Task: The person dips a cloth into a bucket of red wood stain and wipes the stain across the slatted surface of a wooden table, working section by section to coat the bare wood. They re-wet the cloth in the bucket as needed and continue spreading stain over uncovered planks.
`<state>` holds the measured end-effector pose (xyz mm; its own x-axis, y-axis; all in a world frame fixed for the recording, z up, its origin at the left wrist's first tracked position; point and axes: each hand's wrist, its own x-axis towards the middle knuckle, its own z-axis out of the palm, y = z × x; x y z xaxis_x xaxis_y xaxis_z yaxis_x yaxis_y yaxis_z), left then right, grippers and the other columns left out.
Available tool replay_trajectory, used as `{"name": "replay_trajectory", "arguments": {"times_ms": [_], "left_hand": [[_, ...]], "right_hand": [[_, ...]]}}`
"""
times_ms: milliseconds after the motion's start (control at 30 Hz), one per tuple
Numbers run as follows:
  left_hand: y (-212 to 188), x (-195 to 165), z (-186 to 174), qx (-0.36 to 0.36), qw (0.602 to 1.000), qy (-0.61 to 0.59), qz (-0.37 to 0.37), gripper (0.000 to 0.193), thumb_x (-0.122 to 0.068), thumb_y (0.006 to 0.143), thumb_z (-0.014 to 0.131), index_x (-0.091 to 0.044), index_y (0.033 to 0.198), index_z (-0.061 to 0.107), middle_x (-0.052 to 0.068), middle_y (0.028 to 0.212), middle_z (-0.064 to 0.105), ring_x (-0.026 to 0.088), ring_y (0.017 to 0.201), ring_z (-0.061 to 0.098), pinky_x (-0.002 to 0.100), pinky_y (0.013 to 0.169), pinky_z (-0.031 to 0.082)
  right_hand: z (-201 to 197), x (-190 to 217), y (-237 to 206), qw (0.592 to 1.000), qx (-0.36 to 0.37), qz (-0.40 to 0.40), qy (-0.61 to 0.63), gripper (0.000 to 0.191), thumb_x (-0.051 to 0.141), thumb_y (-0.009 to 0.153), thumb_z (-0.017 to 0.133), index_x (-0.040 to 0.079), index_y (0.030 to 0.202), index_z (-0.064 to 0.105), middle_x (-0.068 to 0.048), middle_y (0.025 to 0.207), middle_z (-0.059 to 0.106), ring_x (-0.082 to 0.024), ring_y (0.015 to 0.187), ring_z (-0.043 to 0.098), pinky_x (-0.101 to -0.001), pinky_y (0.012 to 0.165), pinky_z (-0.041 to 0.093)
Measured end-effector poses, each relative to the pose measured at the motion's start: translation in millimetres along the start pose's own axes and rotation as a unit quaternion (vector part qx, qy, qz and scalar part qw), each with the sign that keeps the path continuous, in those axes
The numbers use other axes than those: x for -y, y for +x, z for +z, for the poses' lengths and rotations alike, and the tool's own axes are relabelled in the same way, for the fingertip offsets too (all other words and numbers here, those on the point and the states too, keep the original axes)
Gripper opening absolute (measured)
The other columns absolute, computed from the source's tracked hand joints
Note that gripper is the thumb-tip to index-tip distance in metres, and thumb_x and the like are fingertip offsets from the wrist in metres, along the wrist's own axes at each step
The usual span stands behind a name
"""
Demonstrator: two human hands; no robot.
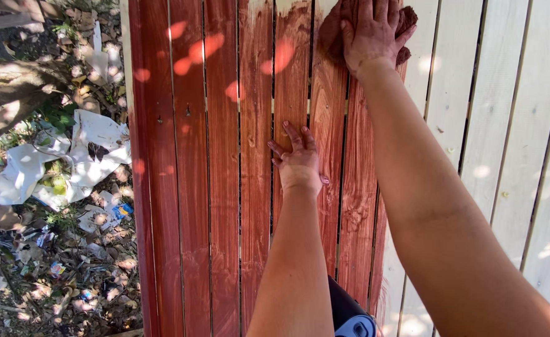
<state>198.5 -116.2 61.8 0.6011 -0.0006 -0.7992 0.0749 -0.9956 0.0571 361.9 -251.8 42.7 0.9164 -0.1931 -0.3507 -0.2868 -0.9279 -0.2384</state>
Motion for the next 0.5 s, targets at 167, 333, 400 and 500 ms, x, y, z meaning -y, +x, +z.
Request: {"name": "replay_trajectory", "arguments": {"times_ms": [167, 333, 400, 500], "left_hand": [[-12.8, -2.0, -11.2, 0.019, 1.0, -0.01, -0.003, 0.126, -0.039, 0.08, 0.084, -0.016, 0.163, -0.008, 0.017, 0.167, -0.021, 0.053, 0.15, 0.006, 0.05, 0.119, 0.033], [-24.5, -3.9, -14.4, 0.003, 1.0, -0.008, -0.004, 0.128, -0.042, 0.077, 0.087, -0.018, 0.165, -0.002, 0.016, 0.168, -0.018, 0.051, 0.151, 0.008, 0.049, 0.12, 0.034], [-27.3, -0.5, -11.7, -0.013, 0.999, -0.033, 0.002, 0.12, -0.046, 0.077, 0.083, -0.022, 0.164, 0.004, 0.011, 0.17, -0.016, 0.047, 0.154, 0.007, 0.044, 0.117, 0.042], [-45.3, 9.7, 9.6, -0.021, 0.998, -0.051, 0.004, 0.113, -0.051, 0.081, 0.077, -0.028, 0.165, 0.004, 0.007, 0.172, -0.016, 0.039, 0.157, -0.002, 0.041, 0.109, 0.052]], "right_hand": [[9.1, -8.7, -35.5, 0.995, 0.085, -0.017, -0.049, 0.093, 0.071, 0.089, 0.056, 0.038, 0.163, 0.011, -0.007, 0.171, 0.005, -0.041, 0.156, 0.0, -0.0647, 0.124, 0.011], [46.6, -23.0, -86.0, 0.989, 0.058, -0.087, -0.101, 0.09, 0.075, 0.089, 0.055, 0.035, 0.161, 0.017, -0.012, 0.168, 0.011, -0.041, 0.155, 0.004, -0.0632, 0.125, 0.007], [59.3, -32.7, -114.5, 0.991, 0.086, -0.065, -0.082, 0.092, 0.075, 0.085, 0.055, 0.038, 0.161, 0.018, -0.009, 0.17, 0.009, -0.042, 0.154, 0.002, -0.0653, 0.118, 0.011], [68.1, -39.0, -156.9, 0.994, 0.056, -0.082, -0.054, 0.094, 0.077, 0.081, 0.057, 0.038, 0.159, 0.022, -0.01, 0.17, 0.01, -0.045, 0.152, 0.001, -0.0657, 0.112, 0.015]]}}
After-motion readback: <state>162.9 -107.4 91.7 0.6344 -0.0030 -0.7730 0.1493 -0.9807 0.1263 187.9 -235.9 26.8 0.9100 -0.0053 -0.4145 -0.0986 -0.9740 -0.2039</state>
